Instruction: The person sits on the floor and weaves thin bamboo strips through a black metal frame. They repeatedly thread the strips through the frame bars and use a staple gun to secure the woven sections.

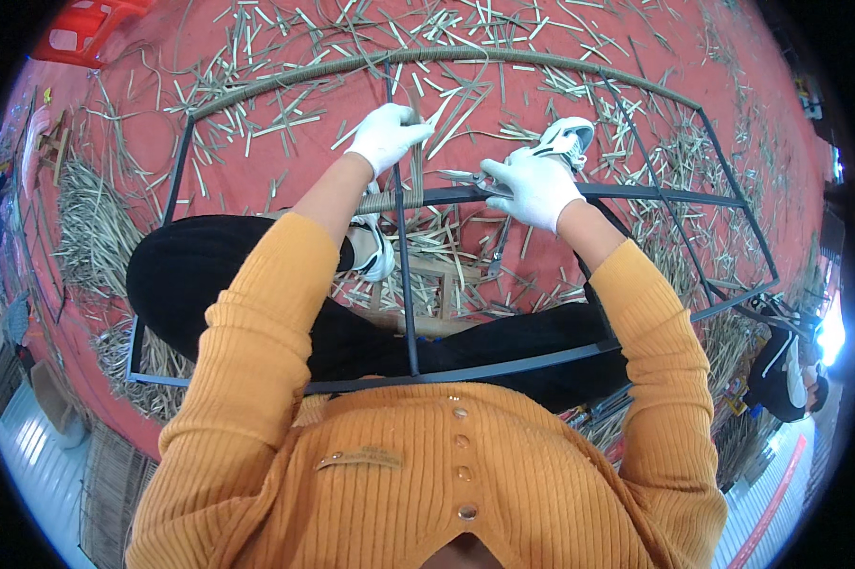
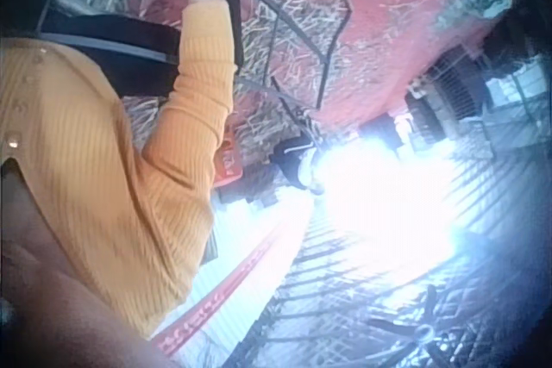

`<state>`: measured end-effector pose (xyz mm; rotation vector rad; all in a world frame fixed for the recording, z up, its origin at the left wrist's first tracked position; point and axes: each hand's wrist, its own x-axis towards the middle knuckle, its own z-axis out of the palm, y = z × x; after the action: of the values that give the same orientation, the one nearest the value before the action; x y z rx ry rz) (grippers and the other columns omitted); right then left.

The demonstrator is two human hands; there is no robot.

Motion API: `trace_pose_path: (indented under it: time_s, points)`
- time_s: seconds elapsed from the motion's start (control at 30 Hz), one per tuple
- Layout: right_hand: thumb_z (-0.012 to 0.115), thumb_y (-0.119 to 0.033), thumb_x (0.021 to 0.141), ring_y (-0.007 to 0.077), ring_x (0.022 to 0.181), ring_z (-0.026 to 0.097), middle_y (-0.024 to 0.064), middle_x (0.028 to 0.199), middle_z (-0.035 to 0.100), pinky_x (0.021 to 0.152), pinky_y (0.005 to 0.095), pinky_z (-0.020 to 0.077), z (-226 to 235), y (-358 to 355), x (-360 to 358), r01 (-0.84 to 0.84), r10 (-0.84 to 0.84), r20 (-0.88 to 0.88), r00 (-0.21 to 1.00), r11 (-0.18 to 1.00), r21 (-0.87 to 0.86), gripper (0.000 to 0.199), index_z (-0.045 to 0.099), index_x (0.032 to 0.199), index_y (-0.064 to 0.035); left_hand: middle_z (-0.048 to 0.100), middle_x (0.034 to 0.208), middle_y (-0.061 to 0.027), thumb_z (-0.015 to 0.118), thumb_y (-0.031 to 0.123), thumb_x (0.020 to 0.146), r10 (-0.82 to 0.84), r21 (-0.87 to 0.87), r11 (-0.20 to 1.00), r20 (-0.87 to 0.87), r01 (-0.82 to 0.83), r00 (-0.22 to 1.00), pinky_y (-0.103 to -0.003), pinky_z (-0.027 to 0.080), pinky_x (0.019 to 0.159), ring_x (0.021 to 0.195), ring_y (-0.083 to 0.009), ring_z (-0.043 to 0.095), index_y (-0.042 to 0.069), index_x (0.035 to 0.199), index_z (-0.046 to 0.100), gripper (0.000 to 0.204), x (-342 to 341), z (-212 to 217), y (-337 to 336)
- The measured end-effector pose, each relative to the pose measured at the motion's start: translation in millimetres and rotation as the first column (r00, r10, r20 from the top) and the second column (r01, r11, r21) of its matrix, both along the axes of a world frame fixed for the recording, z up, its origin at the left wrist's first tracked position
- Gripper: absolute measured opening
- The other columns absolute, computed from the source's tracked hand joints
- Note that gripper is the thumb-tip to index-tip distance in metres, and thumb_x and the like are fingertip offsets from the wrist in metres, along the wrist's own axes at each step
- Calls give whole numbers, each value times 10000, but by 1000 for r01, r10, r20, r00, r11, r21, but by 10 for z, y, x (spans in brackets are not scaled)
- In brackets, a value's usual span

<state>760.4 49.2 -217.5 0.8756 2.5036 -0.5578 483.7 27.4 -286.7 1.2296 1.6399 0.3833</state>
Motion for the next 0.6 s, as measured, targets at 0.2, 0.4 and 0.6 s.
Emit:
trace_pose_path:
  time_s: [0.2, 0.4, 0.6]
  points:
    - [667, -482, 903, 383, 912, 652, 173, 1014, 661, 813, 472, 515, 15, 6, -40, -24, 24, -14, 1000, 1000, 9, 540, 578, 1336, -172, 728, 939, -160, 664, 348, 899, -234, 15, 972, 2, 234, 972, -382, 554, 765, 782, -256, 710, 21, 1061, 701, 368, -46, 77, -188]
    - [680, -491, 889, 369, 891, 665, 158, 986, 660, 786, 470, 517, -76, 5, -23, -30, 31, -49, 998, 999, 23, 538, 583, 1327, -193, 667, 846, -102, 669, 249, 912, -193, -84, 976, 92, 201, 977, -359, 519, 653, 781, -207, 656, 1, 1033, 675, 275, -47, 97, -232]
    - [667, -516, 891, 335, 916, 677, 134, 996, 667, 779, 466, 514, -62, 29, -73, -112, 111, -37, 993, 994, -1, 535, 594, 1319, -203, 730, 935, -114, 707, 210, 891, -126, -78, 987, 184, 142, 975, -310, 534, 747, 816, -168, 681, -9, 1017, 723, 253, -12, 81, -319]
